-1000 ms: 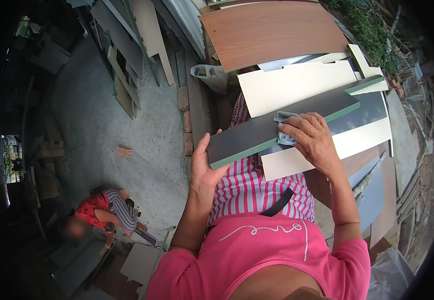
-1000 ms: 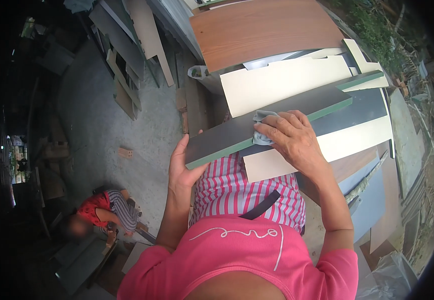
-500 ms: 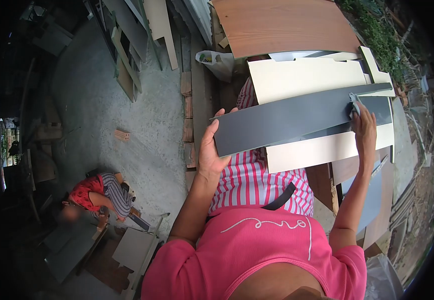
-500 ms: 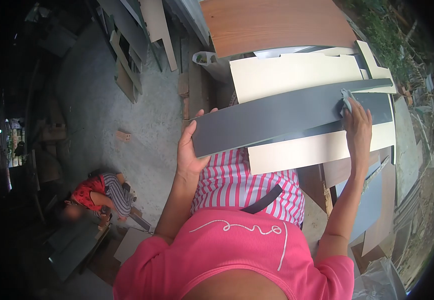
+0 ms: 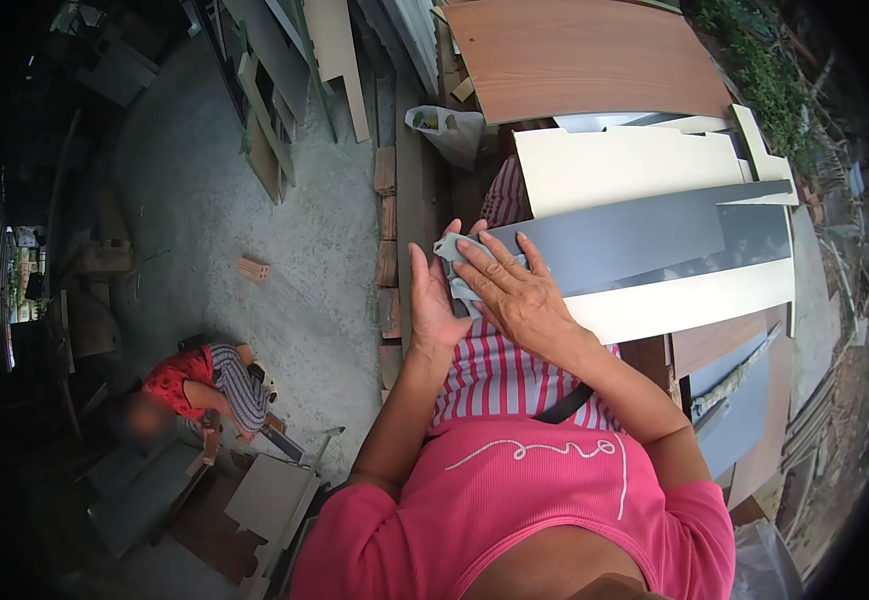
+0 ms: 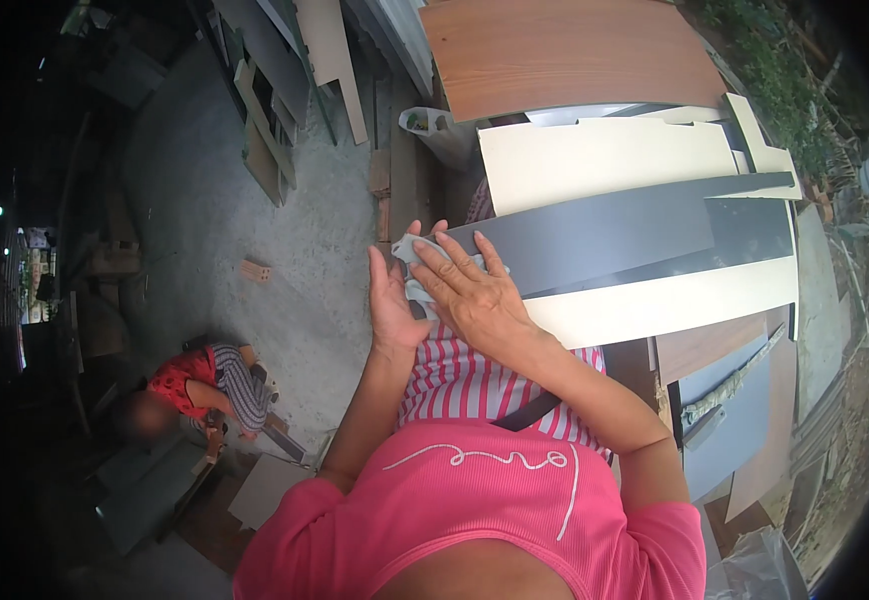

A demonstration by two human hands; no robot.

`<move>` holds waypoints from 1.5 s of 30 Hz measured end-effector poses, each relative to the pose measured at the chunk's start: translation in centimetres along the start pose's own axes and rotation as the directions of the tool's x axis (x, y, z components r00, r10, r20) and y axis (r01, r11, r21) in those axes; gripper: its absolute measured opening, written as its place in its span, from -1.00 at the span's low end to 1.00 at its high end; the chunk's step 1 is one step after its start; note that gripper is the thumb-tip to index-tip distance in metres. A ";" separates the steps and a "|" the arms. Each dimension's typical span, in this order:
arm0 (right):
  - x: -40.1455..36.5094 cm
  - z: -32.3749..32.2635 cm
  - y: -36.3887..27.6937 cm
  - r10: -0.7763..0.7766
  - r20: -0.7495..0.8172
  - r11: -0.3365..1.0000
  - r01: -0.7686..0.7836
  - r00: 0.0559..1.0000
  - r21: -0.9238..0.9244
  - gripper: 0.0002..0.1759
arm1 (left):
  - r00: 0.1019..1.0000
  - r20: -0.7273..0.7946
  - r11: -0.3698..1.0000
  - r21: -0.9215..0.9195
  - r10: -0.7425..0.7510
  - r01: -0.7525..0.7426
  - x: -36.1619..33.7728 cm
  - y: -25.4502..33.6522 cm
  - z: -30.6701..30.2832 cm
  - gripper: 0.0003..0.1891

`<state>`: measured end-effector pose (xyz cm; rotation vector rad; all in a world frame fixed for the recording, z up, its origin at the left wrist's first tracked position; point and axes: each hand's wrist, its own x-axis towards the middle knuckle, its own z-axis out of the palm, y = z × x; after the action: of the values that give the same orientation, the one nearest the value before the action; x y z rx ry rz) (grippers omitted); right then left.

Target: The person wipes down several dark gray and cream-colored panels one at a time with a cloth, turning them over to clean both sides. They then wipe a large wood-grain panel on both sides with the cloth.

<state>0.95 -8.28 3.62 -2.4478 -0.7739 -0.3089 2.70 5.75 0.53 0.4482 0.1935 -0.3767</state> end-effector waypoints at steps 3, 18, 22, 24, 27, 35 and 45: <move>-1.9 -2.9 3.2 0.162 0.058 0.969 -0.148 0.985 -0.196 -0.48 | 0.999 -0.034 0.999 -0.046 -0.031 0.030 0.4 -0.1 0.1 -0.36; -7.7 -7.3 12.4 0.530 -0.152 0.726 -0.539 0.834 -0.427 -0.50 | 0.994 -0.108 0.956 0.289 -0.026 0.057 0.5 -0.3 -0.4 -0.46; -8.4 -9.4 16.7 0.569 -0.225 0.656 -0.601 0.791 -0.456 -0.48 | 0.988 -0.146 0.914 0.394 -0.039 0.094 0.6 -0.2 -1.1 -0.48; -9.1 -10.6 19.7 0.627 -0.311 0.553 -0.690 0.714 -0.468 -0.47 | 0.985 -0.167 0.913 0.395 -0.037 0.101 0.4 -0.1 -0.4 -0.48; -10.3 -12.5 24.2 0.716 -0.351 0.473 -0.789 0.604 -0.392 -0.45 | 0.981 -0.193 0.896 0.432 -0.018 0.101 0.3 0.0 0.1 -0.47; -14.6 -16.5 33.8 0.757 -0.485 0.294 -0.891 0.438 -0.345 -0.42 | 0.973 -0.230 0.819 0.562 0.014 0.121 0.2 0.3 0.1 -0.42; -18.9 -22.2 45.4 0.802 -0.536 0.178 -0.963 0.262 -0.205 -0.38 | 0.967 -0.251 0.775 0.619 0.045 0.124 0.0 0.7 0.4 -0.43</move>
<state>11.17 -60.60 -4.78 -2.7035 1.1649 -0.4209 3.04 6.14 1.15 1.1716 0.3268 -0.4230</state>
